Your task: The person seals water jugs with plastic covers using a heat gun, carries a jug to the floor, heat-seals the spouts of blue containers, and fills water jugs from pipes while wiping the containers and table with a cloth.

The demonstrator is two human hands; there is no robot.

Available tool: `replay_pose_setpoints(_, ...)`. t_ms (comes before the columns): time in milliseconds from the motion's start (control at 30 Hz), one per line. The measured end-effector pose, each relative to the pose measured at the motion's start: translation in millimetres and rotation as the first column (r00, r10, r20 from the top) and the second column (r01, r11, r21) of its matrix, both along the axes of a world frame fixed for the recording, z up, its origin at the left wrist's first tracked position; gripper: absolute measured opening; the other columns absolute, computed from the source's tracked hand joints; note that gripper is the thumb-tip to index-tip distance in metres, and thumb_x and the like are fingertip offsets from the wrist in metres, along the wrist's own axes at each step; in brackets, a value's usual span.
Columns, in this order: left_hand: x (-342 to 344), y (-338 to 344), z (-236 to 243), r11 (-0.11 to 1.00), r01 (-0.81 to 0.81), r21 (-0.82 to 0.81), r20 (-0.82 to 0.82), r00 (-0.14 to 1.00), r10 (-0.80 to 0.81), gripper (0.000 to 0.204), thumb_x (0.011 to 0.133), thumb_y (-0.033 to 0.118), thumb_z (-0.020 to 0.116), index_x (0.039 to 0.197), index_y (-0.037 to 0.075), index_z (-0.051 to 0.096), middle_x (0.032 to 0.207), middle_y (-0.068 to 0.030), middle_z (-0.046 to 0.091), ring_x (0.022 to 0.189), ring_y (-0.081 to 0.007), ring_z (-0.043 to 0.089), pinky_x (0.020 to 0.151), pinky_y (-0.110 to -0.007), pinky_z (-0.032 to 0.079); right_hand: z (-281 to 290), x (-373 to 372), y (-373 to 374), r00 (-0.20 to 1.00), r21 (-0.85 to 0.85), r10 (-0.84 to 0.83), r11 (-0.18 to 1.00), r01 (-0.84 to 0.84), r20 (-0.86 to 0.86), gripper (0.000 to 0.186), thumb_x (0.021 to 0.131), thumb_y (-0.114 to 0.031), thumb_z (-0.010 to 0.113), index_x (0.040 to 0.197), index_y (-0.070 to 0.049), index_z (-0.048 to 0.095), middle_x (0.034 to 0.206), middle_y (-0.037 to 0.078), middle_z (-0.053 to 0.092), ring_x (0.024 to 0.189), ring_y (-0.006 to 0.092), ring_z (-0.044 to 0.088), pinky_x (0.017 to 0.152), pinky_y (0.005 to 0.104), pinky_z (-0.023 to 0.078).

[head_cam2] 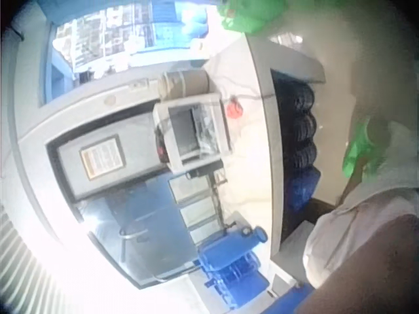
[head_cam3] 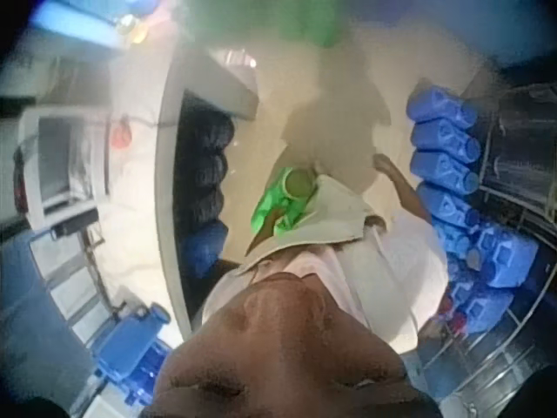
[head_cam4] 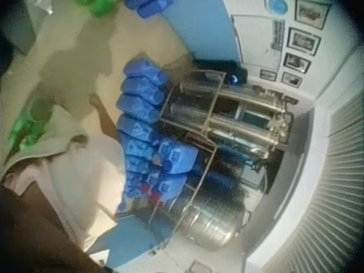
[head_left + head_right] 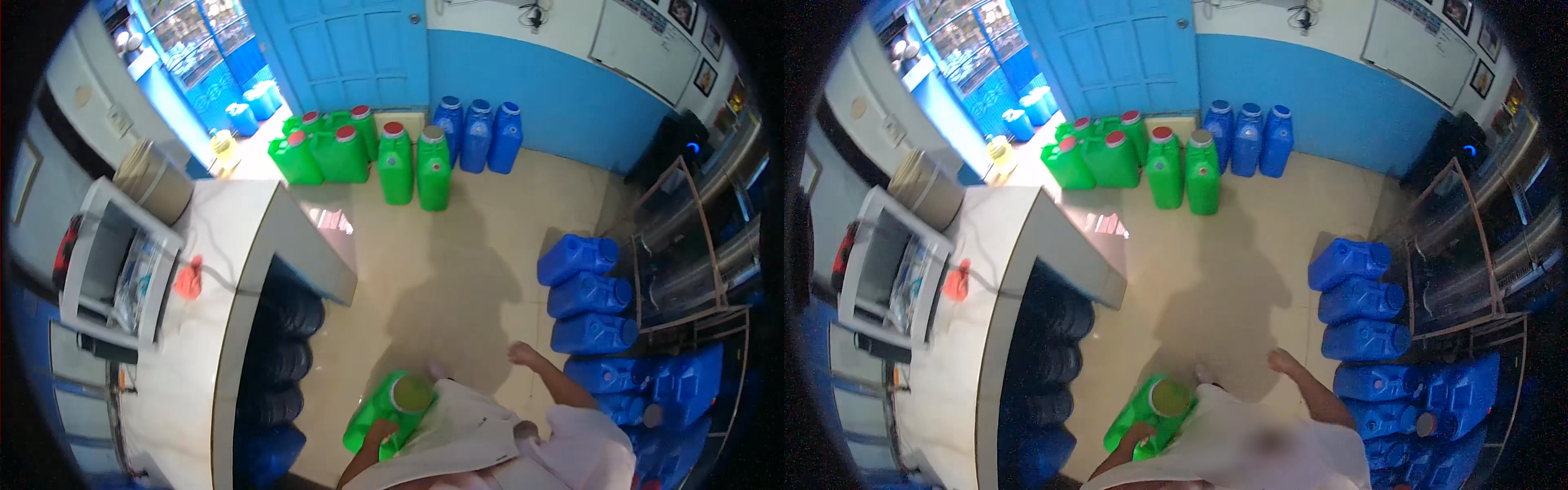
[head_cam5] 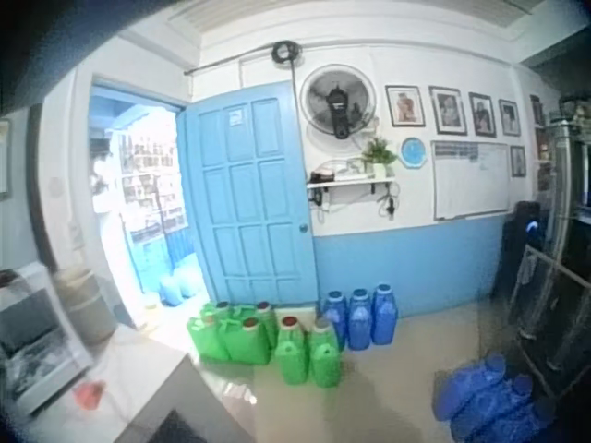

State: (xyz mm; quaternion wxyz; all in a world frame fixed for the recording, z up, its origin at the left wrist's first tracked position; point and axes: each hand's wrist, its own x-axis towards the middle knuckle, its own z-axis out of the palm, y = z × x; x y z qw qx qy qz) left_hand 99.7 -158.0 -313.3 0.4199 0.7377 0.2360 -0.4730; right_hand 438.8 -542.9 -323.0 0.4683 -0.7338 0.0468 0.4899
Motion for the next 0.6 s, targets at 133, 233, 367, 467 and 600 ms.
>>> replay_pose_setpoints(133,-7.6,21.1,-61.3,0.935,-0.265,-0.235,-0.049,0.964,0.261,0.028,0.080,0.032,0.053,0.074,0.006,0.063,0.062,-0.0091,0.059,0.055,-0.0166,0.056,0.062,-0.038,0.047,-1.5,22.7,-165.4,0.917,-0.344,-0.398,0.865,0.366,-0.024,0.025,0.086,-0.029,0.053,0.098,-0.007,0.055,0.087,0.009,0.061,0.078,0.0201,0.060,0.065,0.0335,0.052)
replay_pose_setpoints(233,37.3,20.7,-82.9,0.956,-0.246,-0.156,-0.167,0.961,0.220,0.028,0.080,0.031,0.053,0.075,0.006,0.063,0.062,-0.0090,0.059,0.055,-0.0169,0.057,0.063,-0.038,0.048,-52.7,38.9,-208.4,0.868,-0.403,-0.482,0.823,0.401,-0.122,0.025,0.087,-0.030,0.052,0.100,-0.008,0.055,0.090,0.010,0.062,0.080,0.0207,0.061,0.069,0.0343,0.051)
replay_pose_setpoints(367,178.9,20.9,-115.4,0.974,-0.220,-0.053,-0.129,0.969,0.211,0.027,0.080,0.031,0.053,0.076,0.006,0.063,0.062,-0.0090,0.059,0.056,-0.0172,0.057,0.063,-0.038,0.048,-85.7,131.4,-119.7,0.879,-0.210,-0.407,0.909,0.361,-0.249,0.029,0.089,-0.031,0.051,0.105,-0.007,0.053,0.094,0.009,0.059,0.086,0.0195,0.060,0.074,0.0330,0.050)
replay_pose_setpoints(467,314.4,18.4,-131.7,0.987,-0.158,-0.011,-0.046,0.986,0.158,0.026,0.080,0.030,0.053,0.076,0.006,0.063,0.062,-0.0089,0.059,0.057,-0.0175,0.057,0.063,-0.038,0.048,-33.5,202.3,-49.4,0.932,-0.103,-0.262,0.964,0.244,-0.249,0.031,0.089,-0.030,0.049,0.108,-0.006,0.052,0.096,0.008,0.058,0.089,0.0184,0.059,0.076,0.0318,0.049)
replay_pose_setpoints(600,432.3,10.1,-152.0,0.996,-0.081,-0.023,0.052,0.995,0.082,0.026,0.080,0.030,0.053,0.077,0.006,0.064,0.063,-0.0089,0.060,0.058,-0.0178,0.057,0.063,-0.039,0.048,-31.0,289.2,-48.7,0.988,-0.146,-0.126,0.983,0.113,-0.084,0.027,0.090,-0.026,0.048,0.104,-0.004,0.055,0.094,0.007,0.059,0.088,0.0169,0.059,0.076,0.0288,0.047)
